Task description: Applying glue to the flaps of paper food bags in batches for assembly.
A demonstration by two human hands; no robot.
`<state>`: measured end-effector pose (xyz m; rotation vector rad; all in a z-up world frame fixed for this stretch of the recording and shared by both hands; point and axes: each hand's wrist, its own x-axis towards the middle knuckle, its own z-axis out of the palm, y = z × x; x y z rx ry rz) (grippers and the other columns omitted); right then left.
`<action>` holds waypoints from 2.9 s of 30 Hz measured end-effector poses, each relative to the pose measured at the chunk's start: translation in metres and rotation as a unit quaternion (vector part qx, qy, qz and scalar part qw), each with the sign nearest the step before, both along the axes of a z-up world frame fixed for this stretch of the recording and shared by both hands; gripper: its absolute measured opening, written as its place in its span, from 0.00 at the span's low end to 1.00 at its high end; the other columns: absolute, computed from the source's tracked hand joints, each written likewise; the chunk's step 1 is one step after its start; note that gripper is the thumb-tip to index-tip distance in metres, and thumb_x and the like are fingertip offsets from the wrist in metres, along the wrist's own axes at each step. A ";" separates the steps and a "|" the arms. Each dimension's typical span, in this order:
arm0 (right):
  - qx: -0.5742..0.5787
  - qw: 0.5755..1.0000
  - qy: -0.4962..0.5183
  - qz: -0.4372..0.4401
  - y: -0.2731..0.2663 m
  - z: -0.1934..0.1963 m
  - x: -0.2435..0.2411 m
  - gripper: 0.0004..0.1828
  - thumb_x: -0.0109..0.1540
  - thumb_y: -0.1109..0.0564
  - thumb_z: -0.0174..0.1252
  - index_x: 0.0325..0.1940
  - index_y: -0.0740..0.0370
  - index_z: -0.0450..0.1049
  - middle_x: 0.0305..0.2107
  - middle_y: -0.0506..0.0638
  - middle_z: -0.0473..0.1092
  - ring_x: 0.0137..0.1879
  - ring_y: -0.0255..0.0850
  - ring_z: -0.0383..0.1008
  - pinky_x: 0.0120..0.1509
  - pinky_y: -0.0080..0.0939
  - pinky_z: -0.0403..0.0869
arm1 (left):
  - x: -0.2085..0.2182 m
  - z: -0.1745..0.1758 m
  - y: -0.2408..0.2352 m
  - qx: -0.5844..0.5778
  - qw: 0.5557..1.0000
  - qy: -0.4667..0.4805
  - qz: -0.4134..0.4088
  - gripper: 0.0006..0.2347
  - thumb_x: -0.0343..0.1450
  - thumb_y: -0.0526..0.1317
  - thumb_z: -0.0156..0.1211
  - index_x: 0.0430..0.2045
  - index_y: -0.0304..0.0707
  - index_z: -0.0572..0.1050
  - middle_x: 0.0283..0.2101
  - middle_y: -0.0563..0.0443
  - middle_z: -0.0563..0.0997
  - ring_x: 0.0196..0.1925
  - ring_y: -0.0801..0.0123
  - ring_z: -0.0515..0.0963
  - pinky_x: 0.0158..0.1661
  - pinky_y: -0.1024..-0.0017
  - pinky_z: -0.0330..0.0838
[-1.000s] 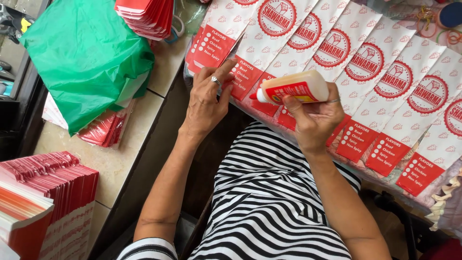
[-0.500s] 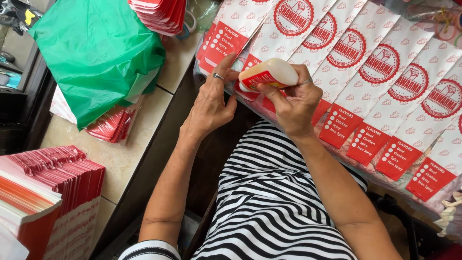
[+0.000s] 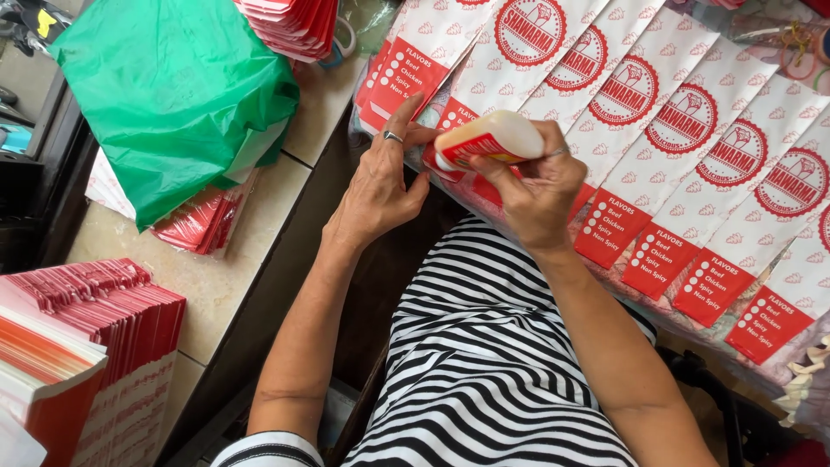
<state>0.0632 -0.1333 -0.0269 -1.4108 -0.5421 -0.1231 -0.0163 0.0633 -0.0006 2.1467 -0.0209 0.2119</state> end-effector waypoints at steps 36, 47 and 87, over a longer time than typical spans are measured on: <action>-0.055 0.993 0.067 -0.083 -0.009 0.020 -0.028 0.18 0.59 0.65 0.73 0.46 0.69 0.70 0.36 0.55 0.74 0.43 0.42 0.77 0.47 0.36 0.83 | 0.011 -0.013 -0.010 -0.009 0.996 -0.067 0.052 0.09 0.73 0.23 0.45 0.45 0.28 0.61 0.62 0.40 0.74 0.62 0.55 0.77 0.29 0.72 0.78; 0.016 0.997 0.018 -0.074 0.010 0.002 -0.018 0.20 0.57 0.69 0.74 0.48 0.71 0.73 0.38 0.63 0.78 0.49 0.46 0.78 0.54 0.49 0.78 | 0.010 0.008 -0.018 0.024 0.997 0.005 0.077 0.30 0.69 0.20 0.45 0.69 0.37 0.57 0.43 0.43 0.86 0.52 0.46 0.83 0.55 0.53 0.75; -0.435 0.835 -0.130 -0.311 -0.352 0.030 -0.131 0.15 0.59 0.63 0.70 0.51 0.64 0.82 0.55 0.57 0.75 0.56 0.51 0.80 0.62 0.45 0.79 | 0.002 -0.023 -0.350 -0.001 0.918 -0.250 -0.307 0.13 0.75 0.29 0.50 0.54 0.32 0.74 0.59 0.32 0.74 0.60 0.47 0.78 0.64 0.51 0.70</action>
